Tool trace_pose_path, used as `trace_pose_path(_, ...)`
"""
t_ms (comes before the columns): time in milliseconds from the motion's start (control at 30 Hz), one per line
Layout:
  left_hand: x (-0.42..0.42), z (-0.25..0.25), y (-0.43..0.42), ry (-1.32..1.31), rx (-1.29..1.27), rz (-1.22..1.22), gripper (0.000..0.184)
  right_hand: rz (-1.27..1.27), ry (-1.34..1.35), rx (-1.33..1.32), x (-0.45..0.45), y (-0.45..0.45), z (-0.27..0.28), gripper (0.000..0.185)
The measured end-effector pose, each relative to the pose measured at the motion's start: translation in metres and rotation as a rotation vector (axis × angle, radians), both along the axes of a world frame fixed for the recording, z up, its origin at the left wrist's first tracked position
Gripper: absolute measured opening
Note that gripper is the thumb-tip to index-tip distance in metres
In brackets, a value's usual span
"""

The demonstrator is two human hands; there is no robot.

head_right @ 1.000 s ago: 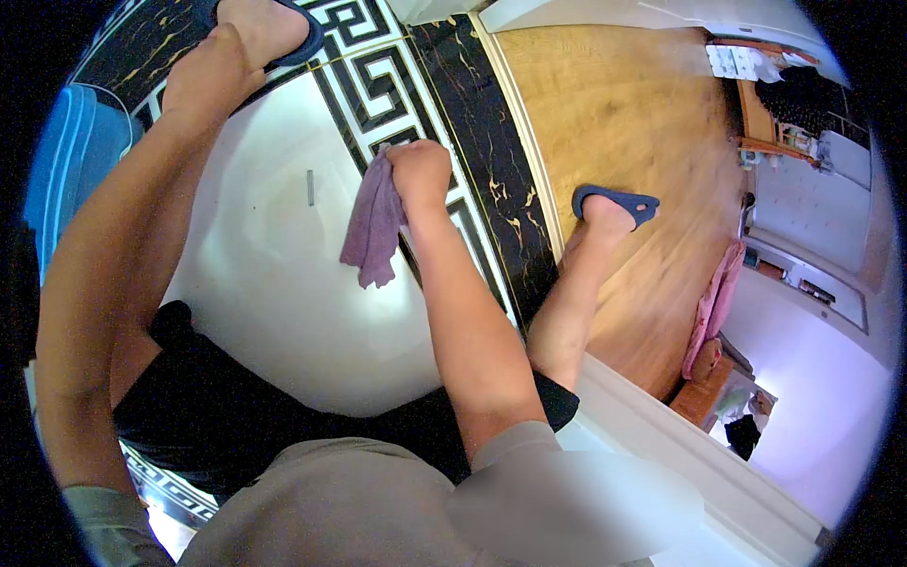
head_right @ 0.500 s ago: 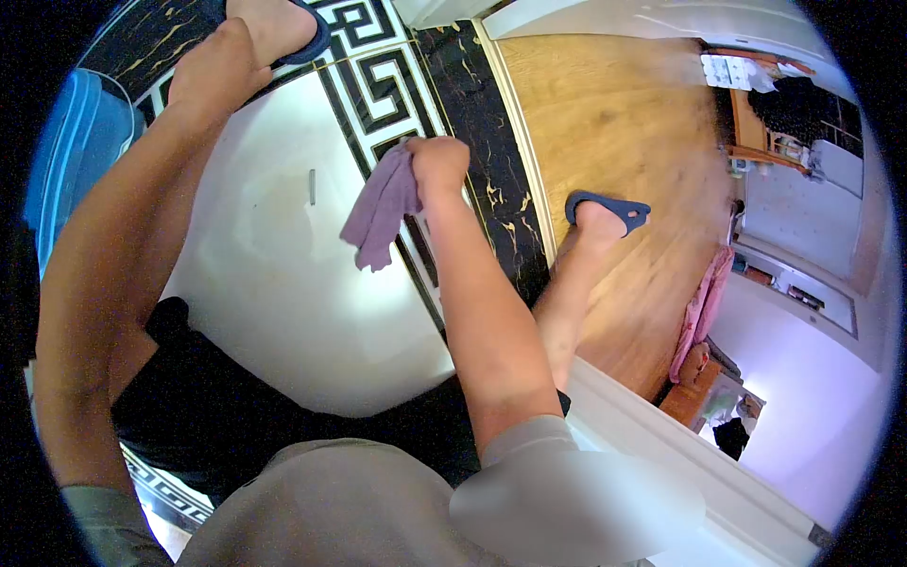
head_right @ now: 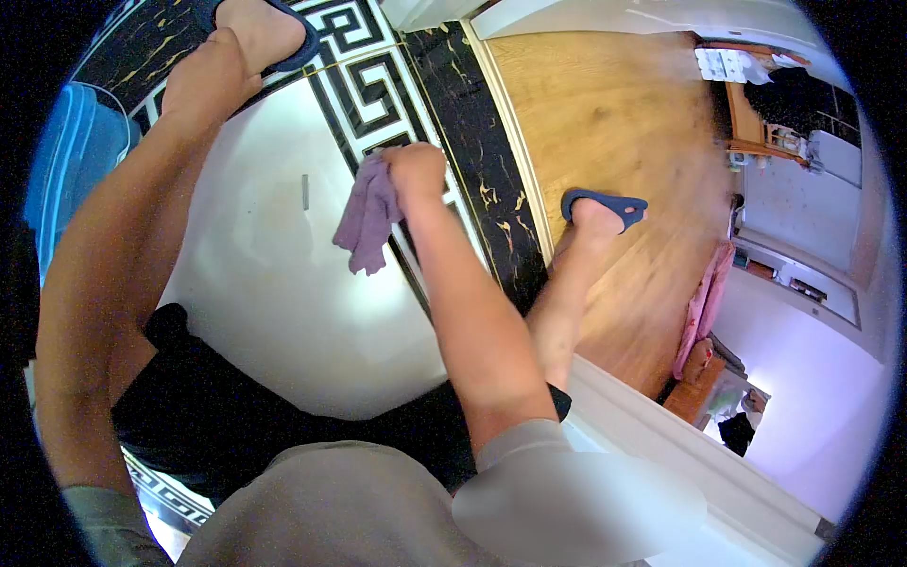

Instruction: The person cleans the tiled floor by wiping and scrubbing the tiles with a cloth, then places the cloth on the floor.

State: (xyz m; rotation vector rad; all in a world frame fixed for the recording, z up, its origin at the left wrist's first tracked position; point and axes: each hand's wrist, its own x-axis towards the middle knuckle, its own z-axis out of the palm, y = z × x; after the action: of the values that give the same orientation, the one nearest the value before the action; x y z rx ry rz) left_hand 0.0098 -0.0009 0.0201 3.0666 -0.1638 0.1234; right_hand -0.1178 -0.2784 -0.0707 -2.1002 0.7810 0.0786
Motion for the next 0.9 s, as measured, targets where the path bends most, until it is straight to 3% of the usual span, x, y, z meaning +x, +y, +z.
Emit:
trace_pose_path(100,-0.007,0.011,0.002,0.08,0.003,0.005,0.045,-0.158,0.012,0.278,0.01,-0.003,0.024,0.013)
trace_pose_path(133,-0.007,0.011,0.001,0.076,0.002,0.011,0.045,0.119,0.008,-0.162,0.006,-0.003,0.009,0.014)
trace_pose_path(200,-0.004,0.012,-0.005,0.044,-0.012,0.01,0.045,0.094,0.041,-0.206,-0.004,0.018,0.003,0.016)
trace_pose_path(233,-0.005,0.01,-0.004,0.021,-0.014,0.01,0.045,0.222,0.018,-0.213,-0.006,0.017,-0.002,0.018)
trace_pose_path(367,-0.009,0.014,-0.002,0.071,0.018,0.013,0.046,-0.108,-0.031,0.083,0.011,-0.006,0.011,0.021)
trace_pose_path(433,-0.008,0.02,-0.006,0.147,-0.004,0.04,0.048,0.101,-0.053,-0.198,0.003,0.007,0.007,0.019)
trace_pose_path(500,-0.004,0.021,-0.011,0.128,-0.026,0.037,0.048,0.093,0.042,-0.233,-0.008,0.029,0.017,0.014)
trace_pose_path(567,-0.007,0.009,-0.003,0.043,-0.017,0.006,0.048,0.231,-0.09,-0.281,-0.002,0.006,-0.001,0.016)
trace_pose_path(633,-0.006,0.004,0.005,0.018,0.002,-0.015,0.048,-0.111,0.039,-0.003,0.011,-0.002,0.016,0.021)
trace_pose_path(700,-0.007,0.002,0.0,0.039,-0.001,-0.007,0.049,-0.075,-0.006,-0.199,0.004,0.012,0.022,0.022)
trace_pose_path(767,-0.005,0.009,-0.007,0.086,-0.009,0.049,0.049,0.013,-0.05,-0.223,-0.012,0.017,0.008,0.022)
trace_pose_path(900,-0.006,0.009,-0.002,0.052,-0.023,0.004,0.049,0.119,0.042,-0.049,-0.044,0.033,0.031,0.022)
